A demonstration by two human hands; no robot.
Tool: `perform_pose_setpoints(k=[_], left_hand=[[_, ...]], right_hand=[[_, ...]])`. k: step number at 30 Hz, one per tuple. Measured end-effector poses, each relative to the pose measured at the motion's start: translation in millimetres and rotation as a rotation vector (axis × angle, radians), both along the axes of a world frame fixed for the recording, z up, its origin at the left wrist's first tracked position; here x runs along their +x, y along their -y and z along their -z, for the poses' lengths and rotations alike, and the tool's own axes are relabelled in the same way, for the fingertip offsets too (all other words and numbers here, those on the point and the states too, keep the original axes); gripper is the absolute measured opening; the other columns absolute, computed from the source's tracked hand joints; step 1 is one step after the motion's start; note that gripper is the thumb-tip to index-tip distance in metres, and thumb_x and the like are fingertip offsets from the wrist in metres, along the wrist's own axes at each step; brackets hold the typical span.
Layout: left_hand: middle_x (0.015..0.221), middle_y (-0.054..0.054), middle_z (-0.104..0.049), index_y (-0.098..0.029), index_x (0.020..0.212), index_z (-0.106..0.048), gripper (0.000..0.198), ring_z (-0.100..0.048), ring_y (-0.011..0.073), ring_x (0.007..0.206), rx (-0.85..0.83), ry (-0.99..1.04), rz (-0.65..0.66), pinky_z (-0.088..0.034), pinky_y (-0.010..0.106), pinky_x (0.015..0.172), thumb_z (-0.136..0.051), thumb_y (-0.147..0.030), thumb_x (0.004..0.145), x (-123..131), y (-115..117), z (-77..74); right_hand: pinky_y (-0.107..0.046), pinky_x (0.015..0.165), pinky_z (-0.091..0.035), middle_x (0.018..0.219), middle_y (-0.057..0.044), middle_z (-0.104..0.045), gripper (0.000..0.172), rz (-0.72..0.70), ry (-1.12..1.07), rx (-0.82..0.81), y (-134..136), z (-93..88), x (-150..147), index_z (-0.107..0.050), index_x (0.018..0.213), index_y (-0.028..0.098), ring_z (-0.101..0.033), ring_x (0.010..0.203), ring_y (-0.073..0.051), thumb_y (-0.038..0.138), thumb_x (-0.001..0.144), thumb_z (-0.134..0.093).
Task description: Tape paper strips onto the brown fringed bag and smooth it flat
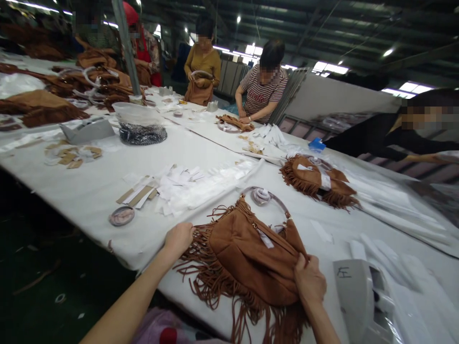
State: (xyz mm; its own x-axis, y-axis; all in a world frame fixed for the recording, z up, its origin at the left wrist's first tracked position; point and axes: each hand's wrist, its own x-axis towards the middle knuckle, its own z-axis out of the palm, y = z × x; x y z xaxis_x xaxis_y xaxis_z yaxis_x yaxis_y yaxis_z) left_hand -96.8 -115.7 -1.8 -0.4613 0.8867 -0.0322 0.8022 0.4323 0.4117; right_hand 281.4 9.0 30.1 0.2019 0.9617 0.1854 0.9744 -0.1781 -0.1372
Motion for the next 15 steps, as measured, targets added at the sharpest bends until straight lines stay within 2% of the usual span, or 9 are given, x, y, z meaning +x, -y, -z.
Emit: perform_pose_setpoints(k=[3, 5, 8, 10, 11, 13, 15], left_hand=[[0.094, 0.012, -0.065, -0.016, 0.099, -0.066, 0.025, -0.061, 0.0259, 0.093, 0.065, -0.027, 0.048, -0.046, 0.036, 0.083, -0.043, -0.022, 0.092, 4.0, -2.2, -10.6], [0.107, 0.013, -0.062, -0.016, 0.116, -0.06, 0.031, -0.058, 0.0265, 0.103, 0.211, -0.007, 0.046, -0.044, 0.04, 0.092, -0.04, -0.019, 0.091, 10.7, -3.4, -19.2], [0.109, 0.012, -0.062, -0.016, 0.119, -0.056, 0.033, -0.06, 0.025, 0.099, 0.443, 0.275, 0.059, -0.048, 0.041, 0.091, -0.043, -0.032, 0.093, 27.2, -4.0, -35.0], [0.108, 0.011, -0.062, -0.015, 0.123, -0.052, 0.044, -0.062, 0.0242, 0.096, 0.458, 0.469, 0.094, -0.05, 0.039, 0.087, -0.047, -0.046, 0.091, 42.4, -1.9, -46.8], [0.111, 0.012, -0.061, -0.015, 0.127, -0.049, 0.051, -0.061, 0.0248, 0.1, 0.449, 0.5, 0.125, -0.05, 0.04, 0.088, -0.049, -0.05, 0.09, 50.9, 0.1, -52.2], [0.123, 0.013, -0.056, -0.017, 0.136, -0.04, 0.064, -0.054, 0.0275, 0.114, 0.469, 0.429, 0.234, -0.044, 0.044, 0.098, -0.055, -0.054, 0.086, 68.2, 4.9, -59.4], [0.134, 0.013, -0.048, -0.021, 0.14, -0.036, 0.071, -0.044, 0.0301, 0.125, 0.485, 0.287, 0.377, -0.035, 0.048, 0.106, -0.06, -0.054, 0.083, 84.0, 8.9, -58.6]], right_hand=[[-0.042, 0.067, -0.046, 0.081, -0.022, -0.067, 0.046, 0.006, -0.125, -0.022, -4.9, -3.0, 1.3, -0.055, 0.114, 0.009, -0.065, 0.076, -0.037, 0.043, 0.094, -0.03], [-0.04, 0.072, -0.047, 0.085, -0.019, -0.068, 0.044, -0.006, -0.184, -0.037, -8.4, -5.8, 3.8, -0.057, 0.111, 0.011, -0.065, 0.081, -0.034, 0.044, 0.093, -0.034], [-0.038, 0.079, -0.046, 0.092, -0.017, -0.069, 0.042, -0.017, -0.276, -0.06, -11.9, -10.0, 8.7, -0.062, 0.103, 0.013, -0.064, 0.088, -0.031, 0.046, 0.091, -0.039], [-0.037, 0.081, -0.046, 0.092, -0.016, -0.07, 0.044, -0.014, -0.333, -0.071, -11.4, -12.2, 11.9, -0.064, 0.097, 0.014, -0.064, 0.09, -0.03, 0.05, 0.089, -0.04], [-0.037, 0.081, -0.046, 0.091, -0.016, -0.07, 0.045, -0.013, -0.362, -0.073, -9.9, -13.2, 13.3, -0.065, 0.095, 0.014, -0.064, 0.09, -0.03, 0.052, 0.089, -0.04], [-0.036, 0.081, -0.046, 0.089, -0.014, -0.07, 0.048, -0.012, -0.419, -0.068, -4.0, -14.3, 15.7, -0.066, 0.092, 0.016, -0.064, 0.089, -0.029, 0.055, 0.088, -0.039], [-0.035, 0.08, -0.047, 0.089, -0.013, -0.07, 0.051, -0.012, -0.475, -0.052, 4.8, -14.1, 16.9, -0.066, 0.091, 0.017, -0.064, 0.088, -0.027, 0.059, 0.088, -0.037]])
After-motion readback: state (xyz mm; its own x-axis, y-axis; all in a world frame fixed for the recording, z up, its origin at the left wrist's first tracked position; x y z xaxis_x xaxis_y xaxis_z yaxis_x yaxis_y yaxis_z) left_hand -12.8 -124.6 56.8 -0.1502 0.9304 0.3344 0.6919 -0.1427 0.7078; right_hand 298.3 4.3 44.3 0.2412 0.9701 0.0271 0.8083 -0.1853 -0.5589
